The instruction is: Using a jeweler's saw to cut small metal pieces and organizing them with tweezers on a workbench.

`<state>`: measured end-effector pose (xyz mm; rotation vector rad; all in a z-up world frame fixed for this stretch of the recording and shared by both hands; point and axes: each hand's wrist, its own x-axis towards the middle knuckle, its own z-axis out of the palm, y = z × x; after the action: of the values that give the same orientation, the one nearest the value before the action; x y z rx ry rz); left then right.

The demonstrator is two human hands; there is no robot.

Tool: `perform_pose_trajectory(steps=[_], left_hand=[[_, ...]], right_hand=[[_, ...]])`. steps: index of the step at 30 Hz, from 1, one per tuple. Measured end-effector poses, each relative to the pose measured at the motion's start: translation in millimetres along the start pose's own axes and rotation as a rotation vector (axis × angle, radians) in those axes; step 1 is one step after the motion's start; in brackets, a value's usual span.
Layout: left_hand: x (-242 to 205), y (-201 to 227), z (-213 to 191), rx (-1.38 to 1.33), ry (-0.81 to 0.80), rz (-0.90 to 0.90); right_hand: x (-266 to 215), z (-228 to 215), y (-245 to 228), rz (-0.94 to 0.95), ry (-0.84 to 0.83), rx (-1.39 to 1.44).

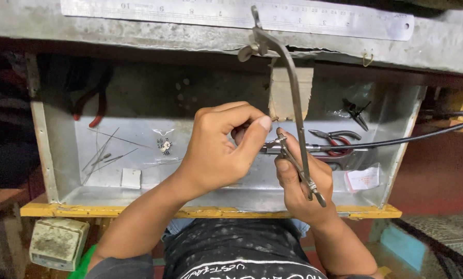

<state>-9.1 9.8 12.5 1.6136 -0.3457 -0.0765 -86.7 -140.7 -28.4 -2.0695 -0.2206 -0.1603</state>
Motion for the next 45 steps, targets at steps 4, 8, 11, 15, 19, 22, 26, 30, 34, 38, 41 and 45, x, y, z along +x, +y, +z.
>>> perform_pose_trajectory(steps=[4, 8, 11, 15, 19, 22, 26, 30, 34, 38, 41, 45], left_hand=[[0.8, -3.1, -2.2, -0.014, -0.036, -0.034], [0.8, -5.9, -2.6, -0.034, -0.047, -0.033], [1.3, -4.8, -2.6, 0.025, -0.009, 0.071], [-0.5, -10.0, -0.1, 0.211, 0.088, 0.253], [-0.6, -12.1, -1.3, 0.301, 0.148, 0.500], [0.0, -13.2, -3.5, 0.359, 0.125, 0.564], [0.1, -15.7, -5.1, 0.409, 0.057, 0.619], [1.7, -15.8, -4.8, 0.400, 0.046, 0.631], [1.1, -16.8, -2.4, 0.387, 0.044, 0.601], [0.0, -19.0, -0.1, 0.369, 0.071, 0.577], [0.2, -18.8, -2.1, 0.372, 0.051, 0.582], [0.7, -18.2, -2.6, 0.405, 0.056, 0.617]], right_hand=[[3.0, 1.3, -7.0, 0.047, -0.007, -0.023], [2.2, 1.4, -6.0, 0.045, -0.015, -0.039], [1.6, 1.0, -6.5, 0.062, -0.020, -0.053], [2.6, 0.9, -6.5, 0.040, -0.023, -0.055], [1.7, 0.7, -6.0, 0.033, -0.021, -0.078], [2.5, 0.4, -7.4, 0.037, -0.024, -0.100], [3.1, 0.9, -9.0, 0.052, -0.032, -0.123], [3.2, 0.9, -6.7, 0.023, -0.028, -0.115], [2.6, -0.2, -2.6, -0.004, -0.037, -0.127], [-3.8, -0.1, 3.3, -0.003, -0.036, -0.133], [-14.8, 1.0, 9.3, -0.004, -0.016, -0.121], [-16.9, 0.8, 12.7, -0.025, 0.017, -0.128]])
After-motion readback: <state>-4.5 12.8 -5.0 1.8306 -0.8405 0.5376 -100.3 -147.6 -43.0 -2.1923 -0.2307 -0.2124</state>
